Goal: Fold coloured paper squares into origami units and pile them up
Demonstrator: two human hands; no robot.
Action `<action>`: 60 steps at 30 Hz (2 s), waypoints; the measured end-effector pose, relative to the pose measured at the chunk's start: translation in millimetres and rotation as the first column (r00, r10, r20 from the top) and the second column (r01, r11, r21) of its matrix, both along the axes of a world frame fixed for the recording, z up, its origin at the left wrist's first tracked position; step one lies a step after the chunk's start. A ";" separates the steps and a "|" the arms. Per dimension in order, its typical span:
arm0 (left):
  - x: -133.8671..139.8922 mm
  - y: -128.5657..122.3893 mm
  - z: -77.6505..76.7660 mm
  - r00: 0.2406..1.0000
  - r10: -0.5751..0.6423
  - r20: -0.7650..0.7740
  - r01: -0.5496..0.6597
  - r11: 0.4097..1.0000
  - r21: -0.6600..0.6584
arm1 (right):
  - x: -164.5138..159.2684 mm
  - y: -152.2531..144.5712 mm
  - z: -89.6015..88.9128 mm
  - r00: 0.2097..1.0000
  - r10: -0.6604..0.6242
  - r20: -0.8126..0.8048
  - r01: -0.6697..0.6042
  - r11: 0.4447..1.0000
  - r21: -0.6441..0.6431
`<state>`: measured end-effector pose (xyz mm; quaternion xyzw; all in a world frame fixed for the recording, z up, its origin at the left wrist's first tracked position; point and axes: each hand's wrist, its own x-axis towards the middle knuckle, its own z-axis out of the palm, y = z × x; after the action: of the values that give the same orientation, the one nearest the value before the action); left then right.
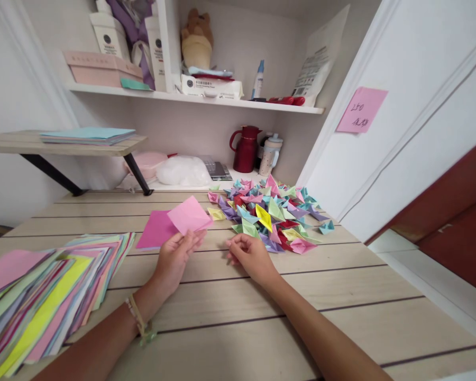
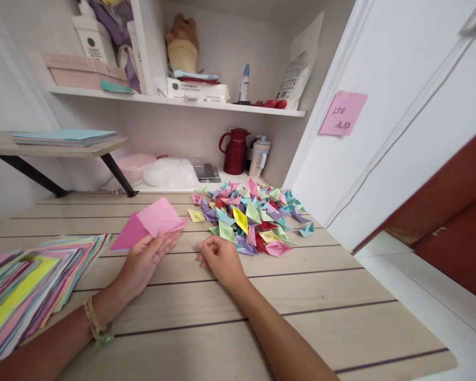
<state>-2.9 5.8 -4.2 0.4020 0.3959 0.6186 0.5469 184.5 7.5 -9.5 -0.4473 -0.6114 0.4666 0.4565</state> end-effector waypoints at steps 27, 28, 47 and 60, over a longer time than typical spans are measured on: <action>4.1 -3.5 1.1 0.982 -0.106 -0.154 0.101 0.994 -0.040 | -2.1 -3.8 8.0 0.994 0.016 -0.112 -0.008 0.998 0.068; 4.2 -3.1 0.7 0.980 -0.124 -0.153 0.119 0.992 -0.043 | -2.5 -4.7 8.2 0.998 0.011 -0.066 -0.005 0.996 0.089; -0.6 2.2 -3.0 0.966 -0.217 -0.138 0.207 0.975 -0.087 | -6.6 -10.1 16.0 0.903 -0.027 -0.428 -0.046 0.986 -0.160; -1.4 1.4 -4.2 0.970 -0.205 -0.132 0.196 0.978 -0.074 | -9.0 -14.0 17.0 0.812 0.056 -0.581 -0.315 0.880 -0.355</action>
<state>-4.4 7.2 -8.4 0.4654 0.4086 0.5185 0.5896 175.5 -6.5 7.5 -0.3194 -0.3741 0.7437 0.4527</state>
